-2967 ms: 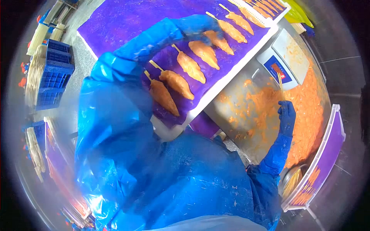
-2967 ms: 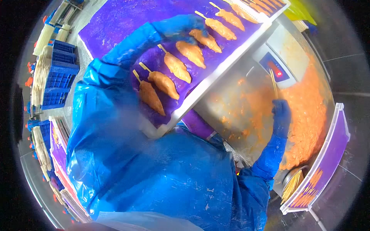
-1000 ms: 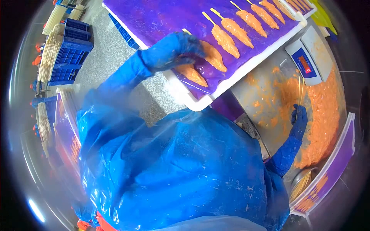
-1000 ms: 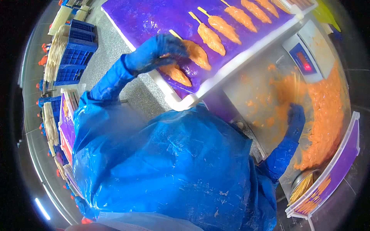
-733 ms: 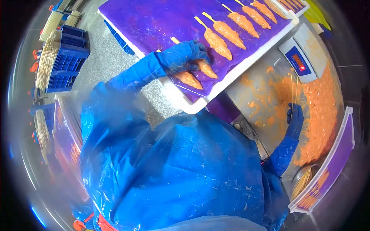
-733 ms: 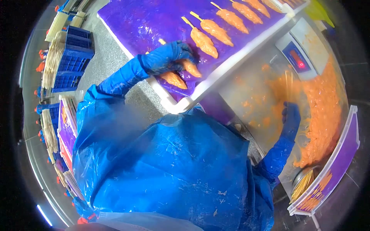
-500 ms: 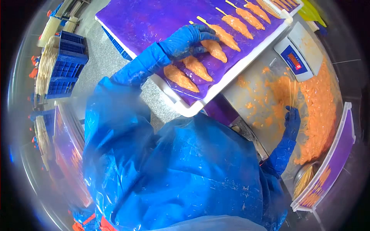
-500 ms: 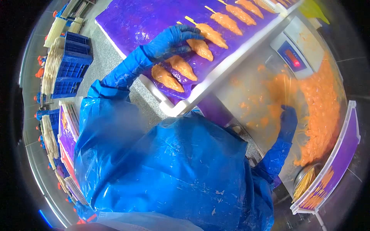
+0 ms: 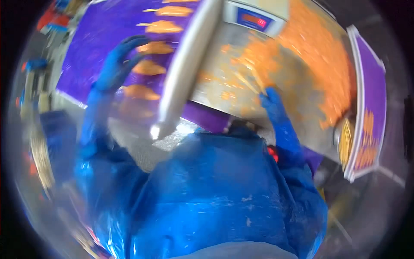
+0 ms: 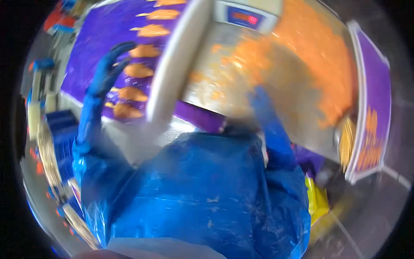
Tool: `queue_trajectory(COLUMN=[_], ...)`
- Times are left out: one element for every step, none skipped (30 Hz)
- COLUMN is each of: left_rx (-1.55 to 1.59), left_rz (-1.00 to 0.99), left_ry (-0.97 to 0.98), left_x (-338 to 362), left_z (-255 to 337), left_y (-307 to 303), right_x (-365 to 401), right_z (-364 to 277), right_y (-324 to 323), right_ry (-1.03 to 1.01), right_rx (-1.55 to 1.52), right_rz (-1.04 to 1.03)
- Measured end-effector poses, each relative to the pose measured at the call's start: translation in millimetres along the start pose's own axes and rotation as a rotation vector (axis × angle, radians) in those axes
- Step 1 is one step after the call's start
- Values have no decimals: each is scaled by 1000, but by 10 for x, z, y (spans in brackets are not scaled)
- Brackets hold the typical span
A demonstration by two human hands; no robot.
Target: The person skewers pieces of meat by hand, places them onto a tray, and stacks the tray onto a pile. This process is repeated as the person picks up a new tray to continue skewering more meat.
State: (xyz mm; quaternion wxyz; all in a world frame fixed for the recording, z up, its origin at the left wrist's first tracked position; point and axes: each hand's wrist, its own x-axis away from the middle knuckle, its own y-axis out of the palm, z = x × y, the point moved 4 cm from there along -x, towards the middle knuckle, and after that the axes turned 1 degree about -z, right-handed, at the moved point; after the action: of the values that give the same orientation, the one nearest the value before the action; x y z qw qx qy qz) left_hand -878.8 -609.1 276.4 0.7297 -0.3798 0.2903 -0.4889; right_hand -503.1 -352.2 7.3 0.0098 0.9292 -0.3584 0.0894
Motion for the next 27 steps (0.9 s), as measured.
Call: queue_trajectory(left_rx=[19,-37,271,271,177,83,452,633,423,206,221,243,243,240,356,258,289,319,120,-79,-78,-207,-334,-336,-337,-335,-325], left_rz=[-16,-38,-73,-81,-215,-348,-377,-347,-420,-495,-488,-480,-421,-357,-281,-175,-106,-37,31,100,96,199,302,303,198,89,77], left_ry=[13,19,-78,-78,39,163,3,-145,-16,115,178,240,307,378,424,523,553,580,629,672,680,671,661,679,666,651,663], left_x=[44,71,85,75,65,51,51,121,-32,-251,-445,-627,-867,-1150,-1426,-1751,-2065,-2328,-2550,-2704,-2784,-2872,-2950,-3024,-3105,-3160,-3142], left_z=[202,401,657,772,915,1062,1080,840,1038,1208,1289,1314,1363,1454,1636,1793,1962,2153,2395,2617,2792,2944,3043,3088,3098,3094,3073], left_y=[22,91,259,373,544,741,1041,1421,1726,2040,2374,2750,3128,3473,3743,4076,4382,4629,4765,4863,4949,5011,5030,5060,5152,5265,5342], right_x=[-24,101,210,305,380,419,477,503,531,541,613,725,817,886,949,1045,1143,1216,1281,1341,1387,1426,1429,1391,1375,1382,1413], right_z=[262,218,77,3,37,106,182,357,478,602,680,642,447,310,307,392,505,637,804,889,895,986,1056,953,895,903,872], right_y=[19,-80,-136,-212,-401,-602,-852,-968,-1303,-1636,-1880,-1973,-2027,-2074,-2121,-2220,-2291,-2331,-2348,-2371,-2389,-2438,-2458,-2448,-2483,-2513,-2503], right_ry=[-83,-60,44,141,172,173,164,155,154,139,130,141,51,-47,-52,67,187,186,149,113,247,241,123,4,3,124,250], right_rx=[408,414,314,210,98,95,43,1,-8,211,431,423,370,318,317,239,160,160,148,136,188,183,304,422,417,214,10], right_rz=[-119,-89,-111,-143,-103,-99,-22,58,66,117,171,186,265,348,360,377,391,398,413,427,401,411,407,405,424,419,409])
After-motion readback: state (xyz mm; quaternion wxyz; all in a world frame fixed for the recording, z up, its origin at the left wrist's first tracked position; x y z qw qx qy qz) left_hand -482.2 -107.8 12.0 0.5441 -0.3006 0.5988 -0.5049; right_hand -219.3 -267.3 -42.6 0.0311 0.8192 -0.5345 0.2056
